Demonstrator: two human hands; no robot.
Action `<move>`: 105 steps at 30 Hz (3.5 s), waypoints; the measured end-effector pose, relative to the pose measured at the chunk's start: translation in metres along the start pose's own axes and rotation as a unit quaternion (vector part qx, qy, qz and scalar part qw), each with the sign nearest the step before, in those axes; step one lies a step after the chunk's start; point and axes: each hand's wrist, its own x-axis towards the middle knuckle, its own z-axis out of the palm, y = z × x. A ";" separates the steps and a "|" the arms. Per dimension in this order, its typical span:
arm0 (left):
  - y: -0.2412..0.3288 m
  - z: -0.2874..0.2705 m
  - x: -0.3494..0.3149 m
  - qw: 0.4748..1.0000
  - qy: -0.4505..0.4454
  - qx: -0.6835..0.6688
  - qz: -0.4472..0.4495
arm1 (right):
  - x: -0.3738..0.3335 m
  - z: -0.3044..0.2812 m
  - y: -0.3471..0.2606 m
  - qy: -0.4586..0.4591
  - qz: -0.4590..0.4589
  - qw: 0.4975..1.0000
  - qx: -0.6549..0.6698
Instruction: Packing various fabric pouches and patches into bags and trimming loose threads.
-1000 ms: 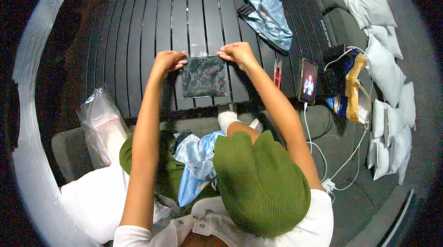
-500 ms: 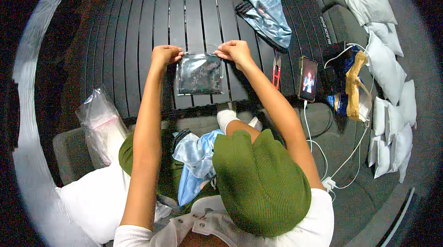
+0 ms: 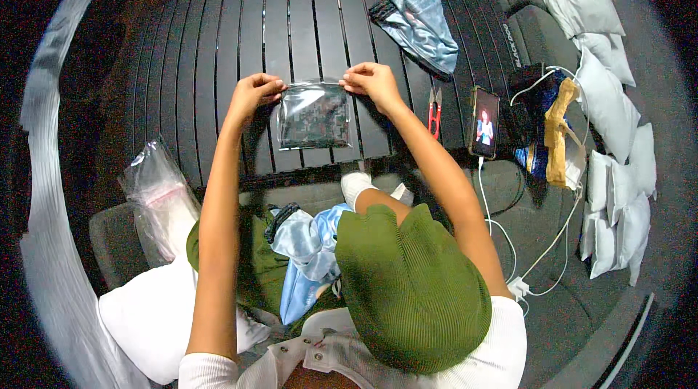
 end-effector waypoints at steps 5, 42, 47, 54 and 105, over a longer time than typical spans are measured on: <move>-0.009 -0.005 0.002 0.995 -0.010 0.079 0.067 | -0.001 -0.007 0.005 -0.036 -0.046 0.998 -0.010; -0.031 -0.030 -0.018 0.681 -0.030 0.527 0.508 | -0.034 -0.018 0.004 -0.165 -0.391 0.745 -0.515; -0.029 -0.028 -0.019 0.707 -0.025 0.513 0.486 | -0.035 -0.022 0.000 -0.185 -0.418 0.706 -0.541; -0.019 -0.014 -0.029 0.770 -0.031 0.434 0.467 | -0.038 -0.028 0.005 -0.185 -0.388 0.761 -0.486; -0.039 0.111 -0.074 0.760 0.107 0.535 0.354 | -0.051 -0.021 -0.002 -0.104 -0.515 0.664 -0.533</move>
